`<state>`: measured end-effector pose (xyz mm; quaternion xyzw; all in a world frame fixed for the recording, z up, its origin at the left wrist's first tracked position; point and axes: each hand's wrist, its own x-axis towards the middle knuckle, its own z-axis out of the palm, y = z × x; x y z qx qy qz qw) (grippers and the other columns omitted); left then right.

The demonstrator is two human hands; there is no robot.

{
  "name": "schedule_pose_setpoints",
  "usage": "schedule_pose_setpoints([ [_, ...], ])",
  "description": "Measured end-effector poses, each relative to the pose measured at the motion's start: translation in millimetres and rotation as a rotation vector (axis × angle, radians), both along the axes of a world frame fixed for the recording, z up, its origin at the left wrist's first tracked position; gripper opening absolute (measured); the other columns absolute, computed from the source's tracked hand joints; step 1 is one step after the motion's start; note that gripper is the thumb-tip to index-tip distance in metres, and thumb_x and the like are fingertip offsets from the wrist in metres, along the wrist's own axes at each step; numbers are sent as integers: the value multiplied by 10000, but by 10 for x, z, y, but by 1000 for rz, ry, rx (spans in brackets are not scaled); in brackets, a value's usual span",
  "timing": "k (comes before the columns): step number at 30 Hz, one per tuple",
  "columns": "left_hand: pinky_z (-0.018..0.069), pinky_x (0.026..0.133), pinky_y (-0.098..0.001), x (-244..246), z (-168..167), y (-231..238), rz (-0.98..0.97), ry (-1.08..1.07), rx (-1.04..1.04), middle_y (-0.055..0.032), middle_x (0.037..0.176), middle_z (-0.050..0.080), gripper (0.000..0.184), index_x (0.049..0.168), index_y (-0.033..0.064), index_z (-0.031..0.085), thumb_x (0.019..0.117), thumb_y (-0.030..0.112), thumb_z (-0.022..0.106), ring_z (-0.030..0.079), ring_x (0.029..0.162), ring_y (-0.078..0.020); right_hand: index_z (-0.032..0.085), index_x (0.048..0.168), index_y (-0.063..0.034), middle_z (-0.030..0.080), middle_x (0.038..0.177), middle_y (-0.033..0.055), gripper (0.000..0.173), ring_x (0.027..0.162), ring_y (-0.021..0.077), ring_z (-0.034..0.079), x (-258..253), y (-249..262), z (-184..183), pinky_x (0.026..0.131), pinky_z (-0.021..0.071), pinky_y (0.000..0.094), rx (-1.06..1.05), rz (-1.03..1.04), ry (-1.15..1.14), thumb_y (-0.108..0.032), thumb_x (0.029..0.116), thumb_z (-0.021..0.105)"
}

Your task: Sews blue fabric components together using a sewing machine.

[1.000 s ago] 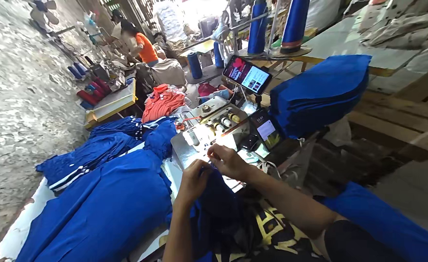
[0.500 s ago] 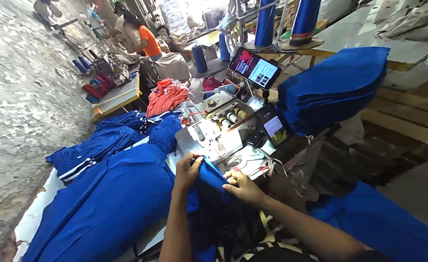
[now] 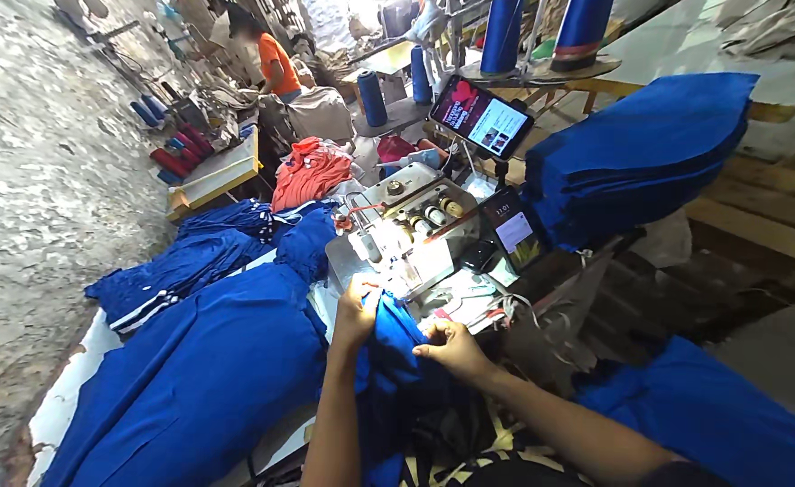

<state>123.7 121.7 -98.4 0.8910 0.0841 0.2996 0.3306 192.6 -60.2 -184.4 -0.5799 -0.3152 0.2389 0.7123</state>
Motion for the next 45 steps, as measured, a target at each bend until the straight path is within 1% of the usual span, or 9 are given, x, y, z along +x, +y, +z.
schedule_pose_setpoints([
  [6, 583, 799, -349, 37, -36, -48, 168, -51, 165, -189, 954, 725, 190, 1037, -88, 678, 884, 25, 683, 718, 851, -213, 702, 926, -6, 664, 801, -26, 142, 711, -29, 603, -47, -14, 49, 698, 520, 146, -47, 49, 59, -71, 834, 788],
  [9, 572, 893, -406, 75, -71, -57, 172, -92, 337, -212, 997, 720, 82, 902, -37, 764, 847, 4, 721, 711, 959, -301, 693, 881, -16, 654, 774, -38, 115, 698, -37, 586, -62, -54, 83, 690, 504, 154, -88, 79, 8, -115, 884, 752],
  [14, 420, 935, -667, 9, -52, -456, 383, 179, 726, -240, 1105, 716, 253, 1052, 2, 773, 885, -83, 602, 655, 1100, -455, 678, 825, -13, 598, 699, -54, 137, 622, -53, 509, -76, -27, -11, 619, 438, 132, -91, 51, -34, -117, 907, 714],
  [18, 486, 946, -646, -26, -301, -727, 430, 220, 621, -316, 1134, 692, 277, 1138, -114, 707, 905, -42, 578, 652, 1096, -522, 694, 914, 1, 613, 731, -51, 118, 624, -59, 513, -127, -108, -44, 622, 450, 126, -154, 77, 4, -102, 952, 650],
  [25, 407, 1064, -625, 174, -537, -676, 493, 113, 520, -250, 1327, 646, 475, 1295, 5, 690, 1013, 348, 523, 599, 1239, -468, 656, 814, -36, 540, 661, -90, 120, 591, -73, 468, -102, -197, -167, 584, 409, 120, -175, 32, -17, -95, 919, 647],
  [29, 361, 1120, -617, 210, -433, -636, 463, 219, 463, -241, 1403, 601, 633, 1349, 22, 657, 1022, 525, 457, 543, 1325, -450, 709, 912, -6, 671, 777, -47, 130, 689, -86, 583, -101, -234, -113, 673, 497, 101, -84, -42, -71, -123, 938, 659],
  [36, 504, 1017, -518, 41, -14, -280, 247, 219, 174, -264, 1167, 700, 262, 1121, -106, 695, 977, 14, 512, 671, 1145, -383, 711, 899, -2, 625, 724, -50, 164, 614, -75, 501, 33, -112, 130, 608, 435, 113, -125, -37, -98, -148, 951, 656],
  [40, 439, 1085, -527, 135, 46, 10, 255, 268, 106, -303, 1220, 664, 296, 1200, -133, 657, 1001, 48, 532, 624, 1206, -415, 691, 918, 6, 556, 649, -72, 130, 555, -67, 442, 204, 143, 321, 563, 399, 120, -116, -54, -132, -119, 937, 661],
  [45, 382, 1100, -607, 315, 167, 227, 385, 412, 66, -306, 1262, 635, 344, 1318, -86, 580, 1024, 91, 567, 584, 1242, -454, 505, 1257, 71, 591, 749, 16, 420, 579, 4, 506, 240, 285, 456, 619, 475, 184, -154, -63, -136, -78, 907, 684],
])
